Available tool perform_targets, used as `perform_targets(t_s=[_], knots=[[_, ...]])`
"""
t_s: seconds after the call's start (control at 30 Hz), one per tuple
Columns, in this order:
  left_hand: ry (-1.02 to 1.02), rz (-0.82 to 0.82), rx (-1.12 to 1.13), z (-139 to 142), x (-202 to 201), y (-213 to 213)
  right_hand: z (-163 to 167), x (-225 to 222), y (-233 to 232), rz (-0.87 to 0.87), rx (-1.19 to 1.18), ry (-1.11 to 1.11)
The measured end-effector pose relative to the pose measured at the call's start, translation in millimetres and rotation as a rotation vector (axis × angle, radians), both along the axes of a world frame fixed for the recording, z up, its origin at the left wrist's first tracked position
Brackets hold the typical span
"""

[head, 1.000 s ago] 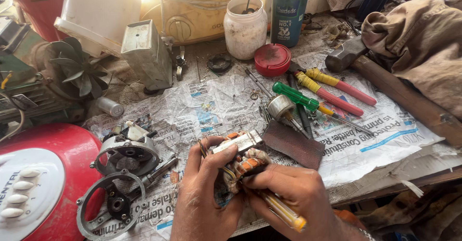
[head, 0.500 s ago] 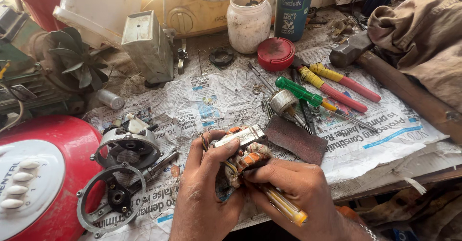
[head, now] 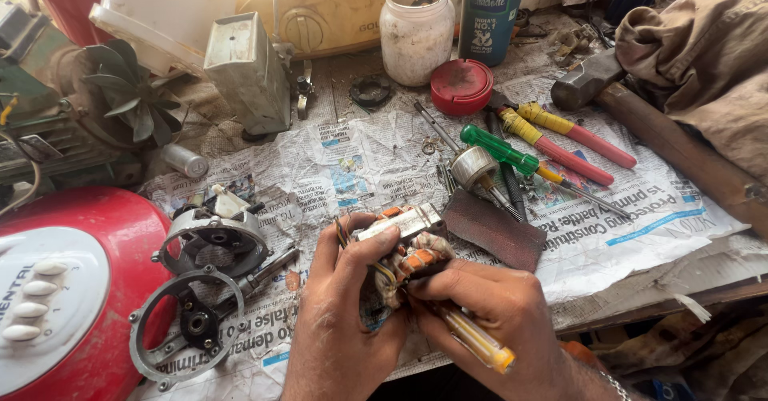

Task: The person uses a screwdriver to pry and adjust copper windings on a small electrical component, likely a motor stator. They repeatedly probe and reposition the windings while holding the component steady with the other hand.

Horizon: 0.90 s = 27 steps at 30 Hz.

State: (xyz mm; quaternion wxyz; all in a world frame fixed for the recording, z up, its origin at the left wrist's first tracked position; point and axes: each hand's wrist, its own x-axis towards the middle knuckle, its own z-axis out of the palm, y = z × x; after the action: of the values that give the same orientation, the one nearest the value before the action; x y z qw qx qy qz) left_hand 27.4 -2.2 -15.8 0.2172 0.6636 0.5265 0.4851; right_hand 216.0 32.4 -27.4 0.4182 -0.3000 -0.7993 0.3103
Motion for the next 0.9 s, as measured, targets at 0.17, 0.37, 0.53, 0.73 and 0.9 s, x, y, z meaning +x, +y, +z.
perform_targets(t_s=[0.17, 0.37, 0.53, 0.73, 0.9], knots=[[-0.05, -0.032, 0.039, 0.3, 1.1, -0.6, -1.0, 2.4, -1.1, -0.047, -0.125, 0.016], [-0.038, -0.017, -0.01, 1.6, 1.1, 0.1, 1.4, 1.2, -0.3, 0.028, 0.007, 0.021], [-0.019, -0.022, 0.021, 1.3, 0.3, -0.5, 5.7, -4.8, -1.4, -0.022, 0.076, 0.009], [-0.043, -0.032, 0.033, 0.6, -0.2, -0.8, 5.6, -0.8, -0.6, -0.004, -0.008, 0.046], [-0.044, -0.013, 0.014, 1.5, 0.9, -0.4, 0.1, -3.5, -6.8, -0.147, -0.03, 0.125]])
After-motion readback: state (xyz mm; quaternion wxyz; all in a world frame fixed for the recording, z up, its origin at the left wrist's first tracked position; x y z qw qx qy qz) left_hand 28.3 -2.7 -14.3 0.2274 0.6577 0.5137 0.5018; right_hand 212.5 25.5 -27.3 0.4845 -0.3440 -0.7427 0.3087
